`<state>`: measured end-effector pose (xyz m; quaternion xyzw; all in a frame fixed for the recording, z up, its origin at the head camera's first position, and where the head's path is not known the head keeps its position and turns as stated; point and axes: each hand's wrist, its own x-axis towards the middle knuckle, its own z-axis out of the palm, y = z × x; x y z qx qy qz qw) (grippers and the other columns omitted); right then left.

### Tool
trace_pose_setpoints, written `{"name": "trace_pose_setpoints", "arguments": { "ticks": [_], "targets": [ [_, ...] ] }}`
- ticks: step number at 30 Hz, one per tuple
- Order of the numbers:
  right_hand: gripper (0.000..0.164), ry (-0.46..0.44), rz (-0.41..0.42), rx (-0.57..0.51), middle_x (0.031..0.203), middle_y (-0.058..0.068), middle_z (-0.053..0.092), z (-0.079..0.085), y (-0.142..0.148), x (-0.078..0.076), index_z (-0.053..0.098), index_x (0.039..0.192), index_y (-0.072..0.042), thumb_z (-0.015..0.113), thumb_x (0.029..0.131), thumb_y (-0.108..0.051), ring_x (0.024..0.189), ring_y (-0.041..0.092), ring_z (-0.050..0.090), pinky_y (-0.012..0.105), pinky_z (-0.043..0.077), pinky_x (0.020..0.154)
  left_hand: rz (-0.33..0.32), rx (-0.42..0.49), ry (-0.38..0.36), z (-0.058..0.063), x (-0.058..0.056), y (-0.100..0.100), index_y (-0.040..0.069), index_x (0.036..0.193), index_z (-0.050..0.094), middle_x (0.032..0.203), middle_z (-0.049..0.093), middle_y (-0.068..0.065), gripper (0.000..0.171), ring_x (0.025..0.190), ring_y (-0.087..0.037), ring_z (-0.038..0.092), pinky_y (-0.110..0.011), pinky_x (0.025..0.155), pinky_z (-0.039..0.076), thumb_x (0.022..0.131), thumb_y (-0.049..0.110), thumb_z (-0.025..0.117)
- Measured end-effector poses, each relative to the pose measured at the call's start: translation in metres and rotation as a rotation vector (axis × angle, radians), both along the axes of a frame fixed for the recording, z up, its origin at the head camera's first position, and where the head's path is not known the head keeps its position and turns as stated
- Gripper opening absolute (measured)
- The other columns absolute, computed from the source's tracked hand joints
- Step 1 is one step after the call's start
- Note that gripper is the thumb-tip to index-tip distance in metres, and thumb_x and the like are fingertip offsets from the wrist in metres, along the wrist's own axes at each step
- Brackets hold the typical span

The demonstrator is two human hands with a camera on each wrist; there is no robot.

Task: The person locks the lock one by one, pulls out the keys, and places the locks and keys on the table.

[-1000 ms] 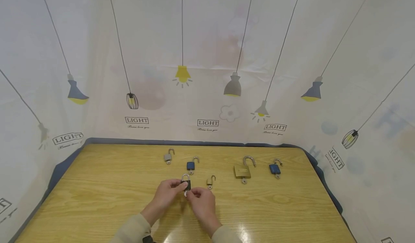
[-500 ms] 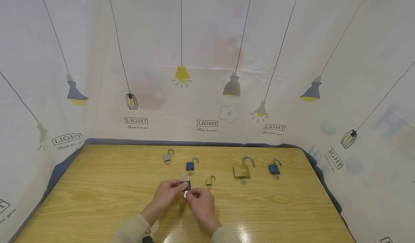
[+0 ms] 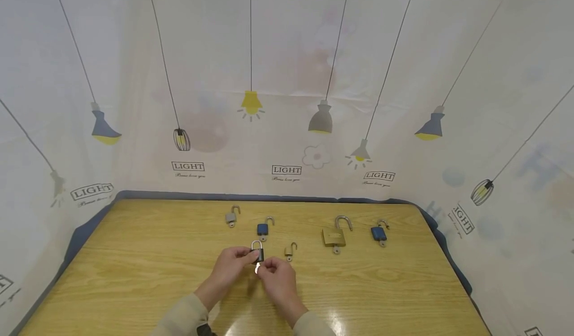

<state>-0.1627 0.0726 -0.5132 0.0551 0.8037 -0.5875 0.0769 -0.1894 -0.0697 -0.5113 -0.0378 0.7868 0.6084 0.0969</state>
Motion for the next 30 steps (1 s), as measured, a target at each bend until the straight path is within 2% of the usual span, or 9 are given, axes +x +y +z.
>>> {"name": "trace_pose_setpoints", "arguments": {
  "ticks": [3,8,16,23,30],
  "targets": [
    [0.009,0.032,0.009,0.011,0.085,0.005,0.066,0.000,0.000,0.002,0.064,0.088,-0.006,0.063,0.085,-0.014,0.082,0.017,0.057,0.033,0.045,0.072,0.003,0.001,0.004,-0.002,-0.001,0.000,0.007,0.099,0.070,0.101,0.068,-0.005,0.032,0.106,-0.024,0.055,-0.053,0.095,0.041,0.089,0.037,0.065],
    [0.008,0.075,0.075,0.044,0.077,0.002,0.062,-0.003,0.000,0.005,0.064,0.083,-0.005,0.066,0.079,-0.012,0.074,0.015,0.052,0.031,0.043,0.067,0.042,-0.017,0.027,-0.006,-0.002,-0.001,0.006,0.099,0.069,0.094,0.069,-0.005,0.033,0.096,-0.021,0.058,-0.048,0.090,0.044,0.089,0.037,0.065],
    [0.005,0.059,0.132,0.080,0.073,0.001,0.055,-0.003,0.002,0.008,0.064,0.081,-0.008,0.066,0.079,-0.012,0.070,0.016,0.049,0.028,0.040,0.059,0.071,-0.075,0.015,-0.003,-0.005,-0.004,0.008,0.101,0.069,0.095,0.068,-0.004,0.034,0.091,-0.019,0.059,-0.042,0.083,0.049,0.087,0.039,0.068],
    [0.006,0.053,0.169,0.112,0.073,0.000,0.060,-0.003,0.006,0.011,0.066,0.080,-0.009,0.068,0.079,-0.014,0.069,0.016,0.050,0.030,0.041,0.060,0.109,-0.140,0.021,-0.007,-0.011,-0.018,0.007,0.101,0.070,0.098,0.067,-0.005,0.039,0.089,-0.018,0.058,-0.037,0.076,0.050,0.082,0.041,0.073],
    [0.005,0.018,0.182,0.135,0.080,0.000,0.064,-0.004,0.005,0.010,0.069,0.080,-0.010,0.070,0.079,-0.015,0.074,0.016,0.053,0.033,0.044,0.065,0.117,-0.185,0.019,-0.004,-0.011,-0.039,0.007,0.096,0.070,0.098,0.066,-0.006,0.034,0.085,-0.018,0.055,-0.033,0.069,0.047,0.081,0.037,0.075]
  ]
}}
